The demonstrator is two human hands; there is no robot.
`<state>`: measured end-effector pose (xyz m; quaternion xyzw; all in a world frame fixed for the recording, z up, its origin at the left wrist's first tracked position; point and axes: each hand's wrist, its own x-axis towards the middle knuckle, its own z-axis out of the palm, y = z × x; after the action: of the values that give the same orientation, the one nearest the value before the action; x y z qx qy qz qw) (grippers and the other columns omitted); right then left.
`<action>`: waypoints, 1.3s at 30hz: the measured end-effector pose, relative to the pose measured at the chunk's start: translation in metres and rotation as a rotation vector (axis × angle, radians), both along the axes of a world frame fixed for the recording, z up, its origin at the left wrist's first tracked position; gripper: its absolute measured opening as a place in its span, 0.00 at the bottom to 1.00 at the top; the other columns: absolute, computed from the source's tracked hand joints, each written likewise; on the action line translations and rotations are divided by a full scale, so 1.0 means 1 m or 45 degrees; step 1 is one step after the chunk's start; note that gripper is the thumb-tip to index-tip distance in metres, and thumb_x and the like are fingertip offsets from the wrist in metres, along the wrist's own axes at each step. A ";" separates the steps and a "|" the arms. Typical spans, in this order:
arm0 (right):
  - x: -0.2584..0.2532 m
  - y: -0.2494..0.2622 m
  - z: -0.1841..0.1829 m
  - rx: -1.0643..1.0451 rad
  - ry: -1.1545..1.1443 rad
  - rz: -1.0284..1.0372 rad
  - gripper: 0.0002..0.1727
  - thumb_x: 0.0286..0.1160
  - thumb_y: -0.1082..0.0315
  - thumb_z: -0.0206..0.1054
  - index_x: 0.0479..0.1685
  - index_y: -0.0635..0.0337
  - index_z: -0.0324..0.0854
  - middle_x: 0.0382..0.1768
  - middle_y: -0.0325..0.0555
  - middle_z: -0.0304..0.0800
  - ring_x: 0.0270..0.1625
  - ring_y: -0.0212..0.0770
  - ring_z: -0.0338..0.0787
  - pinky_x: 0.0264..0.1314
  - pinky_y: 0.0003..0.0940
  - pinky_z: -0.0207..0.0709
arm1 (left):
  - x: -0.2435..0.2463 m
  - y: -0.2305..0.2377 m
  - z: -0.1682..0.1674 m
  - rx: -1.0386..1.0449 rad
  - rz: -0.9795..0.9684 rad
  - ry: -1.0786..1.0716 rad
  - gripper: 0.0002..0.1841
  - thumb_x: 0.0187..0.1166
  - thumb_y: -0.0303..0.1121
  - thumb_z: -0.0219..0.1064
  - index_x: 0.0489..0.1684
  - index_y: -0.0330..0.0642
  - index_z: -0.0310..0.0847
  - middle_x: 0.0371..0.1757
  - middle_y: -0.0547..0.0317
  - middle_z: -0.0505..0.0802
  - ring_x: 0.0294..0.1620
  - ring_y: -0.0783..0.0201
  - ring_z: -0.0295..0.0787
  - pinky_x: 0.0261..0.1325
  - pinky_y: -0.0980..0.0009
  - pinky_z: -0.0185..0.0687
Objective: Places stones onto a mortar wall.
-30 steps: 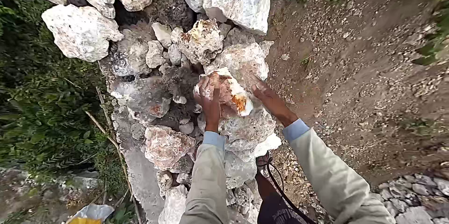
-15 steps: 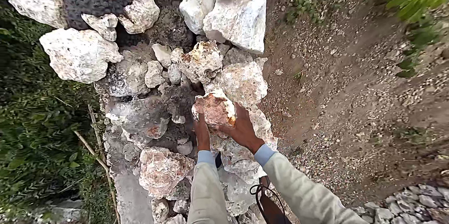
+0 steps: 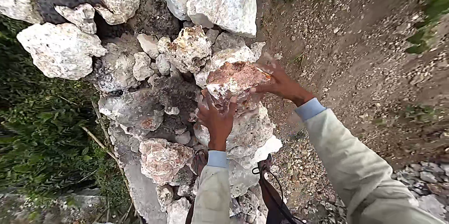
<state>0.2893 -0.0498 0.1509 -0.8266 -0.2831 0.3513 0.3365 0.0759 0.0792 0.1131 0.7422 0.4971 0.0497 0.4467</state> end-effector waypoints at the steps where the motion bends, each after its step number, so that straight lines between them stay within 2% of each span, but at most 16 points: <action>1: 0.000 -0.007 -0.011 0.022 -0.023 -0.062 0.53 0.54 0.37 0.84 0.86 0.47 0.72 0.92 0.56 0.53 0.90 0.58 0.60 0.85 0.61 0.63 | 0.001 -0.002 -0.014 0.031 -0.047 0.002 0.59 0.63 0.74 0.71 0.97 0.62 0.46 0.96 0.42 0.46 0.89 0.28 0.50 0.75 0.21 0.54; 2: -0.002 -0.011 -0.021 0.091 -0.031 -0.132 0.48 0.59 0.41 0.83 0.84 0.50 0.73 0.86 0.54 0.65 0.83 0.50 0.73 0.79 0.53 0.74 | 0.005 -0.003 -0.026 0.037 -0.074 -0.062 0.60 0.62 0.72 0.74 0.98 0.64 0.42 0.98 0.46 0.41 0.91 0.31 0.48 0.79 0.24 0.55; 4: -0.013 -0.017 -0.036 0.207 0.024 -0.253 0.45 0.67 0.43 0.78 0.86 0.51 0.70 0.80 0.53 0.75 0.77 0.45 0.79 0.78 0.47 0.75 | 0.005 -0.008 -0.040 -0.010 -0.094 -0.203 0.61 0.65 0.68 0.75 0.99 0.62 0.38 0.98 0.51 0.39 0.94 0.38 0.46 0.83 0.31 0.57; 10: -0.018 -0.007 -0.032 0.197 0.022 -0.253 0.47 0.67 0.40 0.77 0.87 0.51 0.68 0.83 0.53 0.72 0.83 0.52 0.72 0.85 0.56 0.65 | 0.000 0.000 -0.046 -0.138 -0.045 -0.375 0.62 0.64 0.65 0.77 0.99 0.63 0.35 0.98 0.57 0.45 0.95 0.51 0.46 0.89 0.40 0.54; 14: -0.018 -0.013 -0.038 0.213 0.118 -0.296 0.40 0.79 0.40 0.67 0.87 0.51 0.67 0.81 0.57 0.74 0.81 0.50 0.76 0.82 0.53 0.71 | -0.002 0.006 -0.041 -0.162 0.012 -0.333 0.66 0.57 0.66 0.82 0.98 0.62 0.37 0.97 0.54 0.49 0.94 0.52 0.52 0.88 0.43 0.59; 15: -0.020 -0.014 -0.040 0.227 0.137 -0.332 0.37 0.82 0.41 0.64 0.85 0.52 0.69 0.78 0.57 0.76 0.79 0.49 0.78 0.82 0.53 0.72 | -0.002 0.010 -0.040 -0.215 0.046 -0.313 0.66 0.59 0.65 0.81 0.98 0.60 0.36 0.97 0.52 0.52 0.94 0.52 0.53 0.89 0.44 0.58; 18: -0.026 -0.014 -0.045 0.292 0.109 -0.469 0.31 0.87 0.42 0.58 0.79 0.53 0.77 0.72 0.53 0.84 0.76 0.46 0.82 0.81 0.53 0.71 | 0.001 0.016 -0.043 -0.488 0.173 -0.397 0.52 0.77 0.54 0.72 0.98 0.49 0.39 0.94 0.49 0.61 0.92 0.57 0.59 0.91 0.55 0.60; 20: -0.036 -0.011 -0.043 0.328 0.093 -0.532 0.29 0.89 0.43 0.56 0.77 0.53 0.78 0.68 0.52 0.86 0.72 0.45 0.84 0.78 0.53 0.73 | 0.002 0.014 -0.050 -0.540 0.224 -0.489 0.49 0.80 0.50 0.70 0.97 0.46 0.41 0.93 0.48 0.61 0.92 0.58 0.59 0.90 0.57 0.60; 22: -0.048 -0.009 -0.041 0.362 0.063 -0.581 0.30 0.89 0.41 0.55 0.77 0.50 0.77 0.67 0.54 0.86 0.71 0.49 0.83 0.75 0.56 0.72 | 0.002 0.022 -0.052 -0.533 0.198 -0.488 0.48 0.80 0.51 0.70 0.97 0.47 0.44 0.93 0.48 0.62 0.91 0.58 0.60 0.90 0.57 0.61; 24: -0.052 -0.005 -0.047 0.370 0.027 -0.622 0.29 0.89 0.43 0.56 0.74 0.55 0.79 0.66 0.52 0.87 0.71 0.46 0.84 0.77 0.54 0.74 | -0.002 0.027 -0.052 -0.535 0.146 -0.472 0.46 0.80 0.51 0.70 0.96 0.49 0.46 0.91 0.50 0.66 0.89 0.59 0.64 0.88 0.57 0.64; 26: -0.055 -0.003 -0.056 0.344 -0.039 -0.679 0.29 0.87 0.42 0.56 0.71 0.54 0.82 0.64 0.51 0.88 0.69 0.49 0.83 0.75 0.57 0.71 | -0.011 0.020 -0.048 -0.522 0.116 -0.448 0.46 0.79 0.56 0.70 0.96 0.56 0.48 0.91 0.55 0.68 0.88 0.57 0.67 0.86 0.53 0.67; 30: -0.058 -0.002 -0.056 0.337 -0.008 -0.691 0.30 0.88 0.42 0.56 0.74 0.55 0.80 0.67 0.51 0.87 0.72 0.48 0.83 0.78 0.57 0.70 | -0.002 0.023 -0.057 -0.470 0.220 -0.507 0.46 0.77 0.52 0.72 0.93 0.43 0.53 0.88 0.47 0.72 0.86 0.60 0.69 0.86 0.61 0.68; 32: -0.056 -0.003 -0.052 0.372 0.075 -0.680 0.29 0.89 0.45 0.55 0.76 0.56 0.78 0.69 0.53 0.86 0.73 0.46 0.82 0.79 0.54 0.71 | 0.000 0.023 -0.056 -0.440 0.239 -0.522 0.44 0.77 0.51 0.73 0.92 0.42 0.56 0.86 0.47 0.74 0.84 0.61 0.72 0.85 0.62 0.69; 34: -0.055 -0.002 -0.052 0.360 0.085 -0.712 0.28 0.89 0.46 0.56 0.76 0.55 0.79 0.69 0.54 0.85 0.73 0.51 0.81 0.78 0.58 0.69 | 0.000 0.022 -0.056 -0.410 0.235 -0.533 0.43 0.76 0.50 0.74 0.90 0.41 0.60 0.83 0.48 0.78 0.80 0.63 0.77 0.80 0.64 0.75; 37: -0.063 -0.001 -0.049 0.274 0.004 -0.725 0.29 0.88 0.43 0.53 0.76 0.49 0.80 0.68 0.54 0.85 0.70 0.57 0.80 0.71 0.64 0.69 | -0.004 0.023 -0.063 -0.389 0.237 -0.569 0.42 0.75 0.47 0.74 0.89 0.41 0.62 0.80 0.51 0.80 0.75 0.66 0.80 0.76 0.67 0.78; 39: -0.079 -0.005 -0.037 0.211 -0.030 -0.663 0.31 0.90 0.37 0.47 0.83 0.40 0.71 0.76 0.49 0.78 0.73 0.59 0.77 0.69 0.69 0.67 | -0.009 0.025 -0.070 -0.386 0.255 -0.596 0.40 0.76 0.45 0.74 0.88 0.39 0.63 0.79 0.52 0.81 0.74 0.67 0.81 0.75 0.69 0.79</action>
<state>0.2107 -0.0552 0.1143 -0.8452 -0.0925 0.2189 0.4787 0.0669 0.1047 0.0433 0.5827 0.4532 0.1886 0.6477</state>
